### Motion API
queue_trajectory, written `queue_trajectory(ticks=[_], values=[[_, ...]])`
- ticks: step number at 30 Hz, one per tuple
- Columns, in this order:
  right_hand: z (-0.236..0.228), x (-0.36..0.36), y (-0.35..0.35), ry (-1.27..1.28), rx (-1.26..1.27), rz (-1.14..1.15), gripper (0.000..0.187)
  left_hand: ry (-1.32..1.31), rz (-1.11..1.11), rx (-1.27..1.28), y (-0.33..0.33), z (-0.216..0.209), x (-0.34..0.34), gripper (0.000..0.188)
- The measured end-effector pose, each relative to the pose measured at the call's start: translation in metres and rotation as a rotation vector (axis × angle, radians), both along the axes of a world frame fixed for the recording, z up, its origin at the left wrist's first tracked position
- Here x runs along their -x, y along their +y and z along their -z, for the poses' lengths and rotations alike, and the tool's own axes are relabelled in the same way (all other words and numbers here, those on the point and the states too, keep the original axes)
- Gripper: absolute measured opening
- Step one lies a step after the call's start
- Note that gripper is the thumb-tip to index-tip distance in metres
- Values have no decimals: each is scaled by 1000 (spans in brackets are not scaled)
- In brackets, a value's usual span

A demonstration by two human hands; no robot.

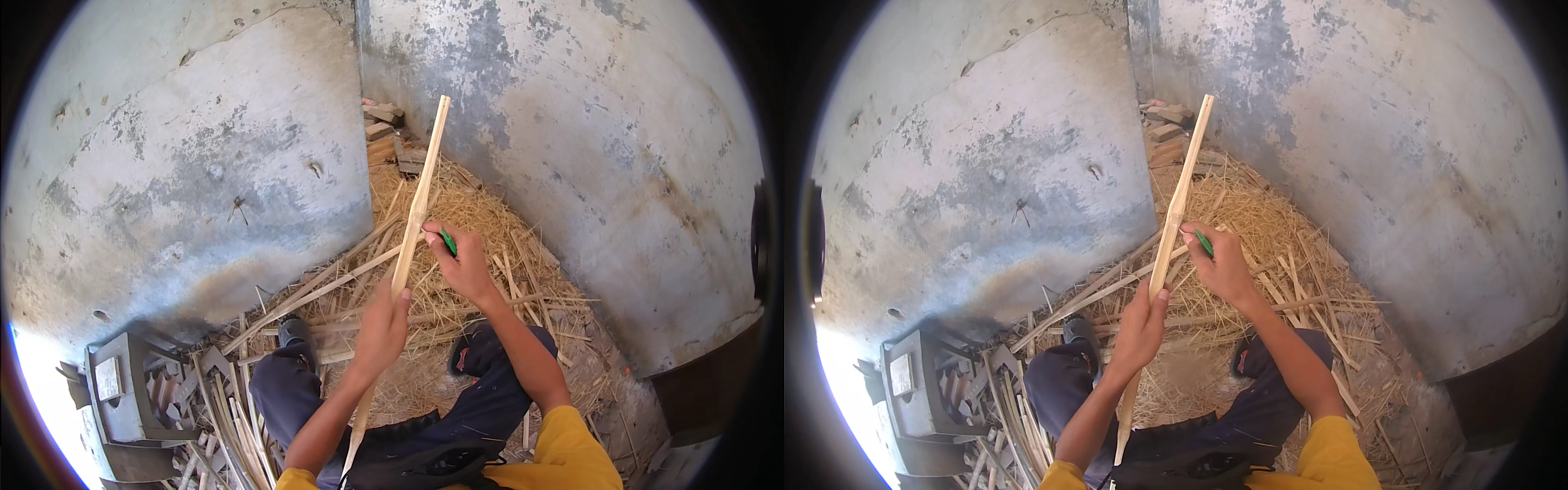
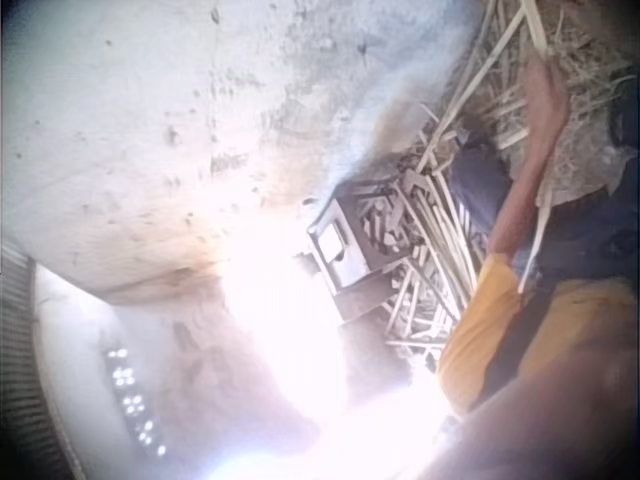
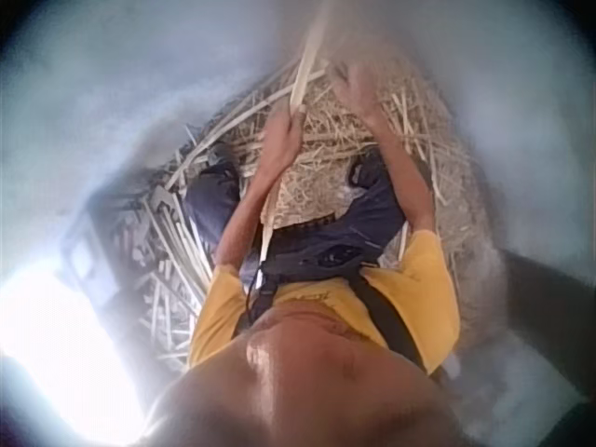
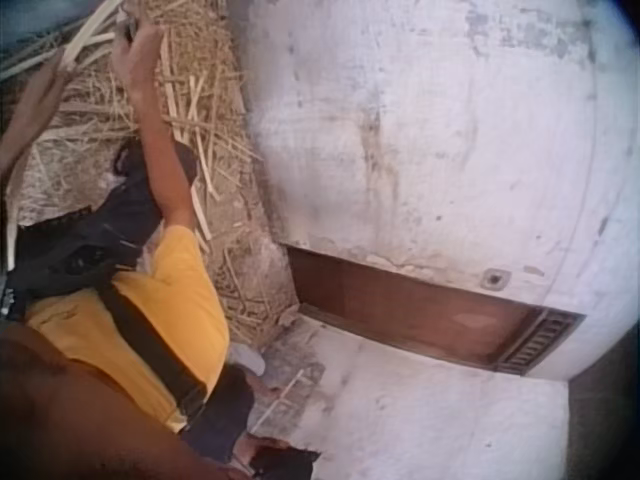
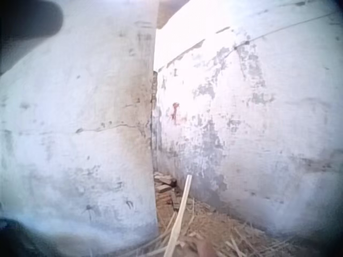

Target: The person strips a long piece of wood using a small utility knife, shaving off thin layers of fiber to smooth the surface while sitting on a floor covered in wood shavings.

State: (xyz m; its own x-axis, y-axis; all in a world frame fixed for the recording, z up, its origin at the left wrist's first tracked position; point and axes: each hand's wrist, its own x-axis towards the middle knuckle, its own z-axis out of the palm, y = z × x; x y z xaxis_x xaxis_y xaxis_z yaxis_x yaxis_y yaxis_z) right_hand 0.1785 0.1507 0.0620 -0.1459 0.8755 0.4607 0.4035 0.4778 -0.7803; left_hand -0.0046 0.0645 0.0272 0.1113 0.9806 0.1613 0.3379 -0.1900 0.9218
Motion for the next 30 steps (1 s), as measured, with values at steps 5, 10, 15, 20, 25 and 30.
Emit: queue_trajectory(ticks=[5,10,15,20,25,30], values=[[0,2,-2,118,38,-83,28,-393,120,263,-1,-3,7,42],[12,4,0,304,155,-114,29,-675,197,482,-1,-16,9,25],[15,4,-1,609,451,-224,25,-707,293,527,0,-21,16,25],[8,6,-6,640,543,-244,29,-675,260,530,1,-19,18,27],[-10,-12,-8,505,470,-343,35,-581,219,443,1,-19,21,28],[-10,-9,-8,526,516,-345,35,-528,297,458,3,-18,27,33]])
